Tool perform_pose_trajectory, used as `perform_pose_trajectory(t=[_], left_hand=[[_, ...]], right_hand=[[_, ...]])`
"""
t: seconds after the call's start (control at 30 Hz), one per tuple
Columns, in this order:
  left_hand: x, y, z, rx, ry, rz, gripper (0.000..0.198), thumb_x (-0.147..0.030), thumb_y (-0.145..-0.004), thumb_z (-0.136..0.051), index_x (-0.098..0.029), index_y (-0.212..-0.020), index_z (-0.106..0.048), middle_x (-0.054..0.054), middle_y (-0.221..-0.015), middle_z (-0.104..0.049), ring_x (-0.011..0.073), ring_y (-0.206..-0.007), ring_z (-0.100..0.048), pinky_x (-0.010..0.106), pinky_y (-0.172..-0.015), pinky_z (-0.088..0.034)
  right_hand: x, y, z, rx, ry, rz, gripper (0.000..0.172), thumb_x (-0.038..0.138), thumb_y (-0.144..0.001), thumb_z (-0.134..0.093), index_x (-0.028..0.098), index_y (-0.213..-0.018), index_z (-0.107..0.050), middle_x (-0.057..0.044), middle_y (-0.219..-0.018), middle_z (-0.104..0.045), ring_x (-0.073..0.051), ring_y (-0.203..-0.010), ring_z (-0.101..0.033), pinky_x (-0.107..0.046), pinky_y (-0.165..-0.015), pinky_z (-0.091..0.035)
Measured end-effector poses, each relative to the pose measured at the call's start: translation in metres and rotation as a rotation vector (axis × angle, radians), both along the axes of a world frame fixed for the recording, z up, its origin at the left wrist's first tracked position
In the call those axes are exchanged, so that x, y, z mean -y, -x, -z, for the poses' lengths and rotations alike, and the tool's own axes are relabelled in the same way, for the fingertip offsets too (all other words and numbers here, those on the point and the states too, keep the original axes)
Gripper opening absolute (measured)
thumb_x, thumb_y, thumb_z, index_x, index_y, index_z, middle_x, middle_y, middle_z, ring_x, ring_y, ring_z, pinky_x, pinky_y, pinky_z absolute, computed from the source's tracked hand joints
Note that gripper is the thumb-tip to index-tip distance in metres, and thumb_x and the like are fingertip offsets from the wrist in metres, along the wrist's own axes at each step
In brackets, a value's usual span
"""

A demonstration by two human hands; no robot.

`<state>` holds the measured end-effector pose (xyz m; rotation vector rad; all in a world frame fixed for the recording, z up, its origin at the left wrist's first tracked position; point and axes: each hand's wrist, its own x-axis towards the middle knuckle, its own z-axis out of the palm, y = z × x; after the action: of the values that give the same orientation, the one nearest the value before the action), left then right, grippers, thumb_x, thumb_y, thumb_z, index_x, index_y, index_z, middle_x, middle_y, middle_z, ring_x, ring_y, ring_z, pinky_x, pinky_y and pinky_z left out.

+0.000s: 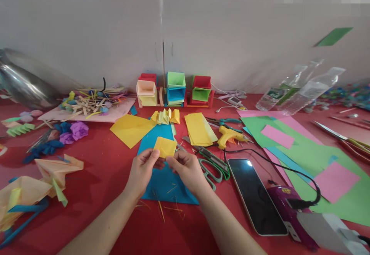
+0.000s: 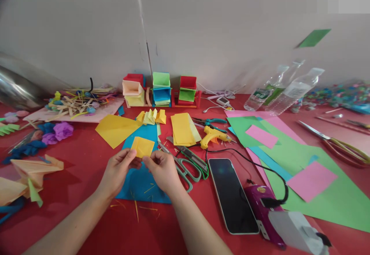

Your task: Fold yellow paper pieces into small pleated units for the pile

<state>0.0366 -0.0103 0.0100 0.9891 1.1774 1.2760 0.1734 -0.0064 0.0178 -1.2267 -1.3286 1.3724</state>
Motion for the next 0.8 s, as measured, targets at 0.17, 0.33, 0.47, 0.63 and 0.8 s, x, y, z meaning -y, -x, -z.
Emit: perform_pose_trajectory(t=[0.17, 0.33, 0.47, 0.63, 0.8], left_hand=[[0.001, -0.001, 0.001, 0.091, 0.05, 0.005, 0.022, -0.035, -0.074, -0.063, -0.014, -0.072, -0.064, 0.0, -0.061, -0.064, 0.0111, -0.056, -0.059, 0.022, -0.056, -0.048], [-0.002, 0.002, -0.001, 0.184, 0.117, -0.015, 0.021, -0.033, -0.071, -0.066, -0.012, -0.067, -0.063, 0.0, -0.055, -0.061, 0.0096, -0.053, -0.056, 0.02, -0.051, -0.046], [-0.002, 0.003, -0.003, 0.215, 0.156, -0.004, 0.022, -0.033, -0.07, -0.067, -0.013, -0.063, -0.062, 0.0, -0.053, -0.06, 0.0091, -0.051, -0.055, 0.019, -0.049, -0.045], [-0.003, 0.011, -0.006, 0.045, 0.108, 0.092, 0.022, -0.035, -0.073, -0.064, -0.014, -0.07, -0.065, 0.0, -0.056, -0.062, 0.0108, -0.053, -0.057, 0.02, -0.053, -0.047], [-0.002, 0.013, -0.008, -0.1, 0.097, 0.236, 0.024, -0.038, -0.074, -0.063, -0.014, -0.076, -0.067, 0.003, -0.063, -0.067, 0.0136, -0.058, -0.061, 0.022, -0.056, -0.049]], right_hand=[[0.0, -0.001, -0.002, 0.007, -0.033, -0.019, 0.027, 0.035, -0.075, -0.057, 0.016, -0.057, -0.05, 0.003, -0.052, -0.05, -0.008, -0.047, -0.043, -0.021, -0.047, -0.034], [0.001, -0.002, -0.009, -0.027, 0.016, -0.151, 0.025, 0.034, -0.078, -0.054, 0.014, -0.062, -0.056, 0.0, -0.059, -0.057, -0.009, -0.05, -0.049, -0.02, -0.049, -0.037], [0.002, -0.005, -0.013, -0.018, 0.019, -0.171, 0.027, 0.035, -0.078, -0.055, 0.014, -0.061, -0.057, 0.0, -0.059, -0.058, -0.009, -0.05, -0.05, -0.02, -0.049, -0.039], [-0.003, -0.016, -0.014, -0.028, -0.015, -0.142, 0.031, 0.043, -0.08, -0.054, 0.014, -0.078, -0.063, -0.001, -0.064, -0.059, -0.011, -0.058, -0.053, -0.022, -0.055, -0.041], [-0.009, -0.02, -0.009, -0.069, -0.011, -0.022, 0.026, 0.04, -0.072, -0.064, 0.015, -0.071, -0.06, 0.003, -0.058, -0.052, -0.008, -0.053, -0.045, -0.02, -0.05, -0.035]])
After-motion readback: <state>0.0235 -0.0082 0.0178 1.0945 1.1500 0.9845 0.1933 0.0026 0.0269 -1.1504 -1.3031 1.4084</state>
